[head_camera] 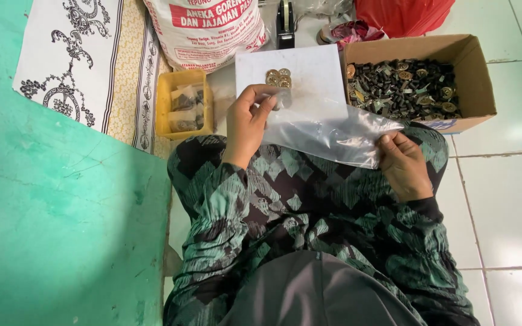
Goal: The person sorts small metallic buttons from a cardboard box onto a white surface, then places them into a clear plastic bag. They handle the buttons one by one, arranging them neatly before bagging them.
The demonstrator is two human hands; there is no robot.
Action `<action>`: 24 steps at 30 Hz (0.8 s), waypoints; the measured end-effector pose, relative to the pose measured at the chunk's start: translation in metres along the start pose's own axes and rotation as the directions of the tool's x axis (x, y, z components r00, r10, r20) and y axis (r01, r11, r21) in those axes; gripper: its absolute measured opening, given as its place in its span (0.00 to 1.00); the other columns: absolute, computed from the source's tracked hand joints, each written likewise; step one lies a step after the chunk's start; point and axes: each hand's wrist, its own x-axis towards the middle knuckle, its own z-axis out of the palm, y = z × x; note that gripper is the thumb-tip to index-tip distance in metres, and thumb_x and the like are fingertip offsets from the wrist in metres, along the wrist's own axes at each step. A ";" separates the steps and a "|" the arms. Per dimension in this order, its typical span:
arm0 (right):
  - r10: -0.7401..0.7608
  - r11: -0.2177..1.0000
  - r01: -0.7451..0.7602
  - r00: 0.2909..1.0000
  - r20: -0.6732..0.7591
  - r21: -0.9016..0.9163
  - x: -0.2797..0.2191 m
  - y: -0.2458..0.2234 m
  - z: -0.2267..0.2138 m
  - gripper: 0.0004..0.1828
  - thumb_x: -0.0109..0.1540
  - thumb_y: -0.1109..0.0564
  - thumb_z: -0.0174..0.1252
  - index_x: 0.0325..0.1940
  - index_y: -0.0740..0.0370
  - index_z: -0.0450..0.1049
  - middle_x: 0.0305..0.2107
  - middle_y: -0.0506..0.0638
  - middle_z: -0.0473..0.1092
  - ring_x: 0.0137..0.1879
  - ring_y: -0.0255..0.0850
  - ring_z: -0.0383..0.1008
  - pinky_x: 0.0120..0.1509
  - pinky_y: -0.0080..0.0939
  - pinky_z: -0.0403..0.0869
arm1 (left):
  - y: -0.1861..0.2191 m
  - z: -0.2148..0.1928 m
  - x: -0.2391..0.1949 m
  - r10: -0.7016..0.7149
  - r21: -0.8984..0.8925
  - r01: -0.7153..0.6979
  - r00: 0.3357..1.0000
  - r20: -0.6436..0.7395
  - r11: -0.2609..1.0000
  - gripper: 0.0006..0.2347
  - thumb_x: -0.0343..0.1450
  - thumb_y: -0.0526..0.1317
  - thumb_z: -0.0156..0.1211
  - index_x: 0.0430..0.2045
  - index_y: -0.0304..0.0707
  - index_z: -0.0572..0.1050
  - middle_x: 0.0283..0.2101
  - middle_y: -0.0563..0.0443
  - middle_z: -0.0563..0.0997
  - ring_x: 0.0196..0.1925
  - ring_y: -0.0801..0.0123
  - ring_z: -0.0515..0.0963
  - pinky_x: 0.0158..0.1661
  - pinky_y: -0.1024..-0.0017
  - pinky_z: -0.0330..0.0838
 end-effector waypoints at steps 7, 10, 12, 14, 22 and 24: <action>0.032 0.894 -0.071 0.995 -0.095 -0.443 0.027 0.014 0.032 0.09 0.69 0.56 0.65 0.37 0.62 0.75 0.26 0.43 0.69 0.34 0.30 0.70 0.36 0.28 0.71 | -0.114 0.002 -0.002 -0.440 0.627 0.298 0.894 0.080 0.720 0.10 0.75 0.39 0.59 0.51 0.46 0.74 0.33 0.49 0.85 0.36 0.58 0.85 0.40 0.59 0.78; 0.027 0.729 -0.051 0.999 -0.046 -0.682 0.045 0.024 0.042 0.12 0.67 0.52 0.68 0.39 0.64 0.79 0.24 0.50 0.70 0.32 0.35 0.67 0.34 0.36 0.68 | -0.136 0.009 -0.002 -0.401 0.851 0.100 0.906 0.136 0.515 0.21 0.70 0.34 0.65 0.59 0.41 0.69 0.49 0.36 0.80 0.47 0.48 0.82 0.41 0.56 0.80; 0.037 0.626 -0.007 0.999 0.021 -0.780 0.056 0.029 0.050 0.15 0.67 0.52 0.67 0.40 0.69 0.79 0.20 0.56 0.72 0.25 0.42 0.72 0.31 0.43 0.71 | -0.105 0.014 0.003 -0.183 0.810 -0.024 0.970 0.161 0.586 0.19 0.70 0.35 0.68 0.55 0.39 0.72 0.50 0.41 0.73 0.52 0.50 0.76 0.47 0.55 0.75; 0.059 0.675 -0.030 0.998 0.013 -0.738 0.068 0.045 0.057 0.15 0.66 0.53 0.69 0.38 0.68 0.78 0.20 0.56 0.71 0.23 0.39 0.70 0.28 0.40 0.69 | -0.113 0.025 0.005 -0.164 0.604 0.030 0.972 0.169 0.796 0.11 0.72 0.40 0.65 0.47 0.43 0.75 0.42 0.45 0.76 0.44 0.56 0.77 0.41 0.61 0.76; 0.202 0.847 -0.188 0.979 -0.026 -0.498 0.099 0.120 0.106 0.18 0.63 0.50 0.73 0.34 0.67 0.75 0.19 0.54 0.69 0.21 0.36 0.66 0.23 0.35 0.67 | -0.166 0.048 -0.004 -0.321 -0.062 0.357 0.893 0.315 0.932 0.16 0.70 0.53 0.71 0.33 0.40 0.77 0.27 0.48 0.82 0.26 0.70 0.82 0.30 0.71 0.77; 0.289 0.896 -0.285 0.957 -0.041 -0.340 0.102 0.129 0.120 0.22 0.64 0.43 0.69 0.33 0.63 0.74 0.21 0.49 0.67 0.24 0.34 0.67 0.25 0.33 0.68 | -0.166 0.045 -0.001 -0.344 0.032 0.350 0.894 0.287 0.936 0.21 0.66 0.55 0.73 0.36 0.36 0.74 0.30 0.42 0.82 0.31 0.58 0.83 0.32 0.60 0.77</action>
